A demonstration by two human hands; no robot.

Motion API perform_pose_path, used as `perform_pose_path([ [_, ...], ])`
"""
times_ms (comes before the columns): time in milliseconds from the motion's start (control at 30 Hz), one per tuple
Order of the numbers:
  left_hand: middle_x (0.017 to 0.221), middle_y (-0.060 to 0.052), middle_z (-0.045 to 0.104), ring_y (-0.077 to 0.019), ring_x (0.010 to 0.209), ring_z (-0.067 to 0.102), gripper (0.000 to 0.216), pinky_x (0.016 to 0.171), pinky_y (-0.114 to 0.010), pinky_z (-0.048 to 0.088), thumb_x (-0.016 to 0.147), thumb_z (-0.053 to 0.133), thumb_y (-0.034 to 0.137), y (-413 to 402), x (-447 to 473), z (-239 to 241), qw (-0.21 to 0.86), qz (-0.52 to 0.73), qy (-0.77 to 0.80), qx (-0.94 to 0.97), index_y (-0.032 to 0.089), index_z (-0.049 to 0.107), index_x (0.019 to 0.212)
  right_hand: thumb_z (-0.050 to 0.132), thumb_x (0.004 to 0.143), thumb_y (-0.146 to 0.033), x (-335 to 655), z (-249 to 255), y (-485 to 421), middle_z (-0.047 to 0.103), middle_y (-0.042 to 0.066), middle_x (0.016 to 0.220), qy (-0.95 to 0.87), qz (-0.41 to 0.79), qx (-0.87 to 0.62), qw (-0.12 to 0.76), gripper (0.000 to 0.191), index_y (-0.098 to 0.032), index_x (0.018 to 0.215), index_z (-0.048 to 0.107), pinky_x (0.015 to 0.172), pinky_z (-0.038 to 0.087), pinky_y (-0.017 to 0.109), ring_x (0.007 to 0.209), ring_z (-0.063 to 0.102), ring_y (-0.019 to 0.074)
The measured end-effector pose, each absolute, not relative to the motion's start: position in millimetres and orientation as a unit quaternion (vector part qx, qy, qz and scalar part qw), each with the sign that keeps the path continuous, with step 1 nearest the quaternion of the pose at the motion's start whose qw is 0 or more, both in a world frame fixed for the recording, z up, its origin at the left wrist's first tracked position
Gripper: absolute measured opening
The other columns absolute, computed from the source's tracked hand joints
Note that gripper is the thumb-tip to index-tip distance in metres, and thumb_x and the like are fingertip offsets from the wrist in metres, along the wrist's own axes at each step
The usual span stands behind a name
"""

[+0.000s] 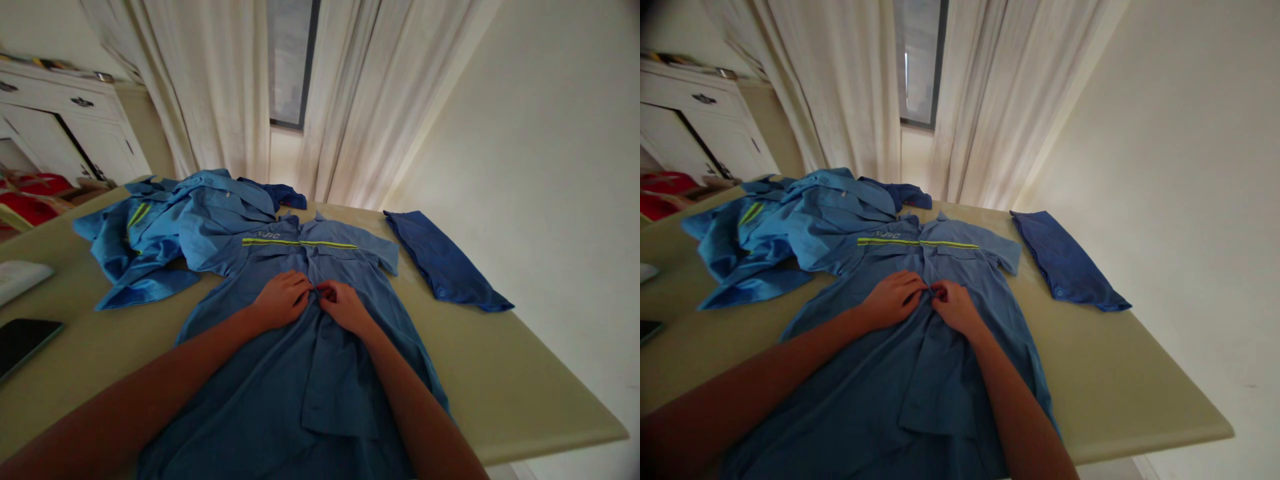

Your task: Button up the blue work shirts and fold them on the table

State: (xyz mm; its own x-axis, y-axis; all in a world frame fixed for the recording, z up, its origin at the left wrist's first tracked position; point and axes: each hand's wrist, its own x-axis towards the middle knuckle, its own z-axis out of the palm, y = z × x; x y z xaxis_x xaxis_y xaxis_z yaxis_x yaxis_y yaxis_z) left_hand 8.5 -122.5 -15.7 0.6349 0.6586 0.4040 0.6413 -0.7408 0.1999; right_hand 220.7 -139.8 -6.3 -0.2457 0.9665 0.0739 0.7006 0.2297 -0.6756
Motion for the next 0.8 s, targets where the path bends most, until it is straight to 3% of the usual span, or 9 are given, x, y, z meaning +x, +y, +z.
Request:
perform_pose_path([
  [100,0.104,-0.008,0.068,-0.0243,0.097,0.061,0.022,0.089,-0.039,0.049,0.100,0.050,0.032,-134.4,15.2,-17.7,0.043,0.217,0.355,0.908,0.022,0.068,0.108,0.063,0.088,-0.023,225.8,-7.7,-139.2,0.071,0.002,0.079,-0.729,0.310,-0.544,0.277,0.019,-0.016,0.101,0.075,0.066,0.045,0.027,0.070,0.063,0.0164],
  [367,0.083,-0.002,0.065,-0.0180,0.075,0.059,0.024,0.067,-0.030,0.040,0.098,0.051,0.037,-123.4,16.4,-3.8,0.250,0.224,0.400,0.853,0.020,0.066,0.089,0.071,0.082,-0.043,230.6,-0.1,-147.3,0.074,0.002,0.085,-0.600,0.530,-0.497,0.337,0.028,-0.017,0.093,0.077,0.069,0.048,0.026,0.074,0.064,0.0160],
  [467,0.079,-0.001,0.060,-0.0159,0.072,0.056,0.022,0.065,-0.029,0.038,0.096,0.051,0.030,-128.1,20.3,2.8,0.275,0.272,0.406,0.828,0.019,0.062,0.081,0.078,0.075,-0.041,229.3,-1.5,-150.3,0.070,0.001,0.075,-0.606,0.498,-0.516,0.344,0.030,-0.017,0.093,0.075,0.058,0.043,0.025,0.063,0.057,0.0138],
  [633,0.080,0.000,0.054,-0.0152,0.073,0.052,0.017,0.067,-0.028,0.038,0.095,0.050,0.026,-136.0,23.0,0.5,0.243,0.343,0.395,0.817,0.019,0.054,0.079,0.066,0.081,-0.029,221.2,-4.0,-155.0,0.062,-0.001,0.064,-0.687,0.359,-0.525,0.352,0.014,-0.019,0.084,0.075,0.053,0.036,0.024,0.056,0.050,0.0124],
  [800,0.088,-0.002,0.054,-0.0167,0.080,0.052,0.005,0.071,-0.028,0.041,0.090,0.055,0.023,-139.7,21.6,-9.2,0.182,0.366,0.367,0.836,0.020,0.052,0.088,0.063,0.084,-0.034,218.2,-7.0,-154.4,0.058,-0.002,0.063,-0.690,0.368,-0.504,0.367,0.019,-0.018,0.087,0.074,0.053,0.035,0.024,0.055,0.048,0.0118],
])
